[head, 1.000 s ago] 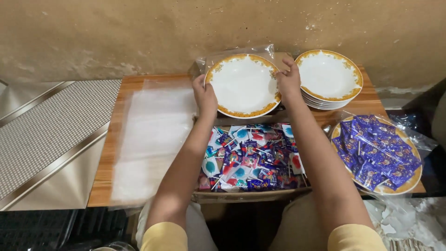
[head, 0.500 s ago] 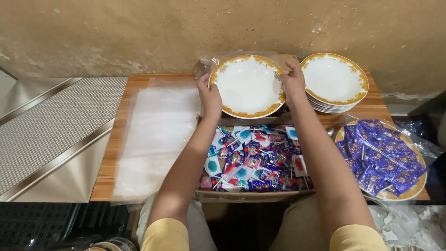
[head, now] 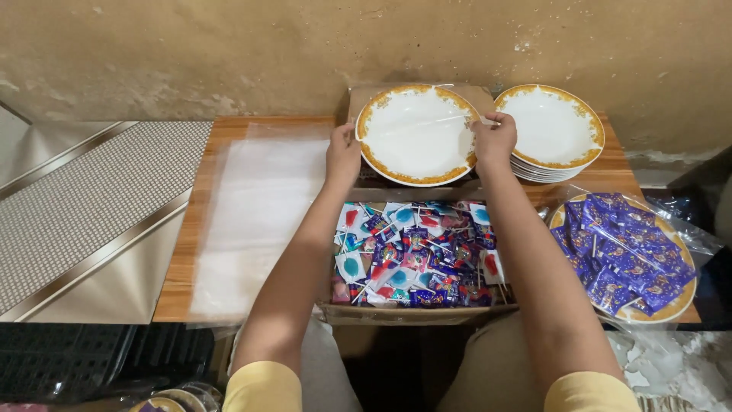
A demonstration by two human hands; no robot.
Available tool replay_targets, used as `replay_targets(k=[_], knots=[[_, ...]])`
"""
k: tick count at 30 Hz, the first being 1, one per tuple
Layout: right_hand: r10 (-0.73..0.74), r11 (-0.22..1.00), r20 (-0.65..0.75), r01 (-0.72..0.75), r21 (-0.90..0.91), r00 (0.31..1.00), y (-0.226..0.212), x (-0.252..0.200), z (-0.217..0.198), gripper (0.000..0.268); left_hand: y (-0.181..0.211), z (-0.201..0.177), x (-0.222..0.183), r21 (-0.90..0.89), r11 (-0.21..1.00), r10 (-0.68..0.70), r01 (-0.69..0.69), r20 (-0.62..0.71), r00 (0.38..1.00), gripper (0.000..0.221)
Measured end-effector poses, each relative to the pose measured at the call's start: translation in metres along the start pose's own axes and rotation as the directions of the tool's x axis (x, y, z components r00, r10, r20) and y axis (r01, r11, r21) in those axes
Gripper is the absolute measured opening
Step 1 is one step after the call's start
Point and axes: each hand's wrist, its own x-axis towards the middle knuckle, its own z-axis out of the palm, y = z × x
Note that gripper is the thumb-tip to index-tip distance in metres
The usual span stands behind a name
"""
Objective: The person places a plate inside a plastic bag and then arranges lollipops from a box onto the plate by hand.
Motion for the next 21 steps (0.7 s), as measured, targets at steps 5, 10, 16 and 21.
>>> replay_targets(k=[5,10,16,21], knots=[[0.120,0.992,0.298,-0.123,-0.010,0.947,-0.013,-0.003,-0.028,0.061,0.003,-0.002,-0.007,-0.124,0.990,-0.058,0.065,0.058,0.997,0.050],[0.206,0.966,0.413,-0.251,0.056,0.887,-0.042,-0.033,-0.053,0.051,-0.005,-0.001,-0.009,-0.297,0.953,-0.040,0.062,0.080,0.996,0.043],[0.214,0.976,0.316,-0.217,-0.027,0.924,-0.026,-0.033,-0.049,0.050,-0.030,-0.008,0.002,-0.196,0.979,-0.047,0.064,0.091,0.995,0.045],[0.161,0.927,0.373,-0.011,-0.375,0.914,-0.044,-0.042,-0.073,0.048,-0.031,-0.021,-0.011,0.317,0.946,0.013,-0.064,0.159,0.987,0.045]])
